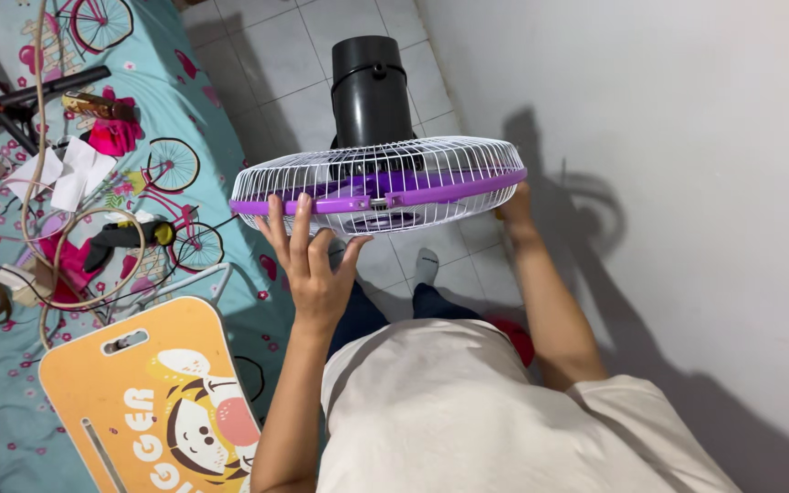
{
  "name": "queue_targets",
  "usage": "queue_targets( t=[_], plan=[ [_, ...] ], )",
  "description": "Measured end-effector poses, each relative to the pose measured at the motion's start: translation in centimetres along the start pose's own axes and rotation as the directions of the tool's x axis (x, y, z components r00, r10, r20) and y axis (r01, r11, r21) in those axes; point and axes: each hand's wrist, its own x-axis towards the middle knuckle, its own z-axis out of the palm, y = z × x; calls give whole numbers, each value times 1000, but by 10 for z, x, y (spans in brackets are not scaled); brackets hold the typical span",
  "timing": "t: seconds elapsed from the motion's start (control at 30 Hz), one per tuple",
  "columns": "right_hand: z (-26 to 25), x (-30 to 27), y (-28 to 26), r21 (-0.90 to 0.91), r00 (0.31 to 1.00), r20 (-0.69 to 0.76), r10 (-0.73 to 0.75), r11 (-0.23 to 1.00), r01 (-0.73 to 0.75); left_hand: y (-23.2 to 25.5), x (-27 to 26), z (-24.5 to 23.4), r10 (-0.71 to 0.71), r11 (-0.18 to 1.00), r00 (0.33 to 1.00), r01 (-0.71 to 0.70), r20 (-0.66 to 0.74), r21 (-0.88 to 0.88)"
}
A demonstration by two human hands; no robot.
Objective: The person uses a yellow-handled screwdriver to loosen and remove the front grille of a purple and white electric fan. They detach the grille, set it aside, and then reattach it, tightening the screws to secure it back in place.
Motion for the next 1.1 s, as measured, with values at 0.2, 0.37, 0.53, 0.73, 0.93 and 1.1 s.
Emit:
queue_targets(
  t=[0.2,0.37,0.53,0.73,0.93,1.1],
  plan=[
    [22,4,-27,34,990,142,26,999,-31,0,-2,1,-5,1000,1000,5,8,0],
    [50,6,-33,59,996,90,23,998,-28,-1,-1,3,1,1000,1000,-1,1,5],
    [69,4,-28,79,998,68,18,997,-23,-2,-2,3,5,1000,1000,-5,-4,13],
    [77,5,-27,92,999,45,9,996,-13,-3,-3,3,5,1000,1000,-4,-5,23],
    [78,4,-27,100,1000,24,11,995,-13,-4,-5,6,17,1000,1000,-17,-9,9],
    [83,4,-27,110,1000,17,10,994,-12,-5,-6,5,20,1000,1000,-20,-7,15]
  ],
)
